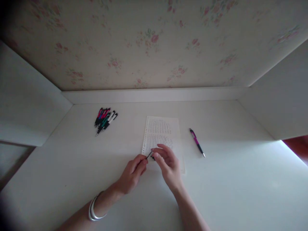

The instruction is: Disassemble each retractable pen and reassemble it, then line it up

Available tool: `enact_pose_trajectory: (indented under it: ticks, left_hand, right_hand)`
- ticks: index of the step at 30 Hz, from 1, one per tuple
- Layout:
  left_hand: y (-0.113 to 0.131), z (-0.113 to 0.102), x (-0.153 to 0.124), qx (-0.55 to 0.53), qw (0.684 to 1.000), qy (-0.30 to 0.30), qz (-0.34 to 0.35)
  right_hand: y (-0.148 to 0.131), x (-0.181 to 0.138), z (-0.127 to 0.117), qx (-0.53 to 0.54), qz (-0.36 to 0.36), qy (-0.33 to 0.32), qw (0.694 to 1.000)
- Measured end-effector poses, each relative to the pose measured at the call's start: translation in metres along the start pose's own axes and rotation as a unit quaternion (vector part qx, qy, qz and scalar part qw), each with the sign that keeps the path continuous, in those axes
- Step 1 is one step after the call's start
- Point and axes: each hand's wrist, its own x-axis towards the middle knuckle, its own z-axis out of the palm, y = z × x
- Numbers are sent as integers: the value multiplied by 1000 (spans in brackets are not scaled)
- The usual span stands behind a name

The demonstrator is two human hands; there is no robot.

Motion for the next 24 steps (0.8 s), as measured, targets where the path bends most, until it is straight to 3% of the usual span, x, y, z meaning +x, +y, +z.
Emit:
enact_pose_trajectory:
  ticks: [2,11,17,21,24]
  left_hand:
    - [0,0,0,13,1000,1,4]
    - [4,-2,0,38,999,-9,26]
    - [4,-2,0,51,998,0,24]
    - [3,-2,0,42,999,0,25]
    - [2,-3,0,41,999,-5,31]
  right_hand:
    - [-2,-1,5,33,12,-13,999]
    - [6,0,8,59,26,40,997]
    - [3,8,-1,73,-11,100,992]
    - [-1,15,-15,-36,-17,143,989]
    - [3,15,-25,-204,-5,110,973]
